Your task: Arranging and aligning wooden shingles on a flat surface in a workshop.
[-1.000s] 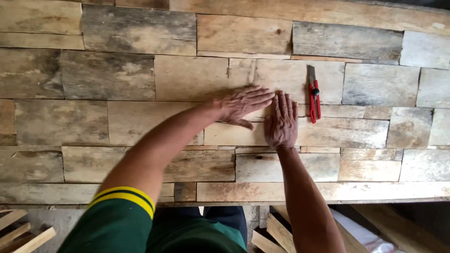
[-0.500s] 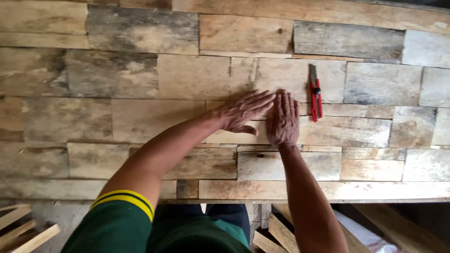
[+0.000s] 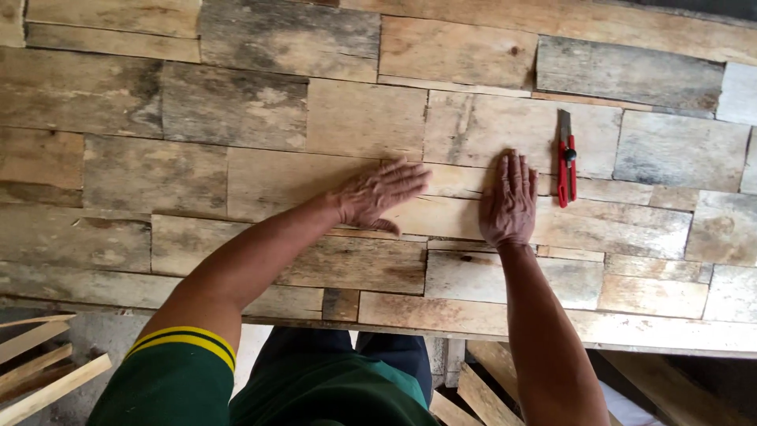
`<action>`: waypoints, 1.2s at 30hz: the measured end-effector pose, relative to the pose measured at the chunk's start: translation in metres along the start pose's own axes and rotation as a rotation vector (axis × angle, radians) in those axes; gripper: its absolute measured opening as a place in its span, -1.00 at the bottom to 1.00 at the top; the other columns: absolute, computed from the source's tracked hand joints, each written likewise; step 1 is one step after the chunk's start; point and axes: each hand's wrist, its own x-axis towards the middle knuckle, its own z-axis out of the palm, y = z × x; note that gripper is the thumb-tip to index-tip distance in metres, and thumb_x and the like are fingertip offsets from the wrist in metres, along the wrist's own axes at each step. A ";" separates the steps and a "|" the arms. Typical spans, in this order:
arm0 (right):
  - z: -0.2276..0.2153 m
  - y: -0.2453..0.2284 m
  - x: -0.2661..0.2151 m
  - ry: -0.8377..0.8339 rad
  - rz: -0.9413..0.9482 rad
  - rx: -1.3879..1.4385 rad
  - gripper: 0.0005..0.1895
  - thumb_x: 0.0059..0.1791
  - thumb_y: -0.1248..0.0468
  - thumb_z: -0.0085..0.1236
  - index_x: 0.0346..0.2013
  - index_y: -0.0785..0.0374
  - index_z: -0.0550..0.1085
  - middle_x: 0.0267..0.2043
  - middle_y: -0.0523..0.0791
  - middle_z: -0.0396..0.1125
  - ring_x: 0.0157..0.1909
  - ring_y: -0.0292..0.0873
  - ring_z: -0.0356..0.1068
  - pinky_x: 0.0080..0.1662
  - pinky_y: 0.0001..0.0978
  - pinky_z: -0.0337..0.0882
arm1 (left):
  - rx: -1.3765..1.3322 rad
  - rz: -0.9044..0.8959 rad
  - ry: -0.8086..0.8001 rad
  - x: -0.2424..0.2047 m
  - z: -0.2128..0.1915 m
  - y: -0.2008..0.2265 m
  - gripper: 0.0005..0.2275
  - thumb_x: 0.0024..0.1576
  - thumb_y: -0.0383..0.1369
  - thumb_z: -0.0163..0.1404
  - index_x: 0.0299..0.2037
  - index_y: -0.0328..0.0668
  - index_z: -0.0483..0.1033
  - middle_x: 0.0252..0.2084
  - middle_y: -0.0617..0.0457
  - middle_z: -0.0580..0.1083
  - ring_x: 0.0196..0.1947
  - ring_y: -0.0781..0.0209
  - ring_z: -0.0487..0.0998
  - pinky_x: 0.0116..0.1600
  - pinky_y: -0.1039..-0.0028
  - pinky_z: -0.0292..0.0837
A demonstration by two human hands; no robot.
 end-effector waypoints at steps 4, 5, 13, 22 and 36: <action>0.002 0.000 -0.001 0.012 0.003 0.004 -0.32 0.14 0.16 -0.25 0.53 0.42 0.08 0.61 0.17 -0.07 0.64 0.21 -0.16 0.56 0.08 -0.25 | 0.102 -0.218 0.440 -0.003 -0.016 -0.006 -0.04 0.21 0.50 -0.61 0.59 -0.10 -0.41 0.65 -0.13 -0.37 0.69 -0.06 -0.31 0.73 0.14 -0.49; 0.001 -0.001 -0.003 0.005 0.008 0.006 -0.31 0.14 0.16 -0.25 0.53 0.42 0.08 0.61 0.17 -0.07 0.63 0.22 -0.16 0.55 0.08 -0.25 | 0.157 -0.572 0.313 -0.001 -0.035 0.000 -0.02 0.20 0.48 -0.57 0.57 -0.19 -0.40 0.63 -0.19 -0.36 0.66 -0.13 -0.31 0.66 0.08 -0.49; -0.001 -0.004 0.001 -0.007 0.002 -0.008 -0.27 0.09 0.17 -0.25 0.54 0.43 0.07 0.61 0.16 -0.08 0.63 0.20 -0.17 0.54 0.09 -0.26 | 0.016 -0.225 0.035 -0.019 -0.016 -0.007 -0.03 0.08 0.41 -0.43 0.56 -0.15 -0.22 0.64 -0.14 -0.26 0.64 -0.12 -0.28 0.63 0.05 -0.45; -0.002 -0.006 0.002 0.012 0.004 0.005 -0.27 0.09 0.18 -0.24 0.54 0.42 0.06 0.62 0.18 -0.10 0.63 0.23 -0.18 0.55 0.09 -0.25 | -0.072 -0.373 0.148 -0.058 -0.049 -0.028 -0.02 0.09 0.42 -0.39 0.55 -0.18 -0.21 0.61 -0.17 -0.20 0.60 -0.09 -0.28 0.61 0.06 -0.38; 0.001 -0.006 -0.005 -0.031 0.032 0.003 -0.27 0.09 0.22 -0.22 0.55 0.43 0.04 0.63 0.18 -0.13 0.65 0.24 -0.21 0.56 0.11 -0.28 | 0.089 -0.361 -0.245 -0.065 -0.075 0.013 0.15 0.04 0.50 -0.58 0.64 -0.38 -0.36 0.63 -0.30 -0.19 0.55 -0.14 -0.07 0.58 0.16 -0.22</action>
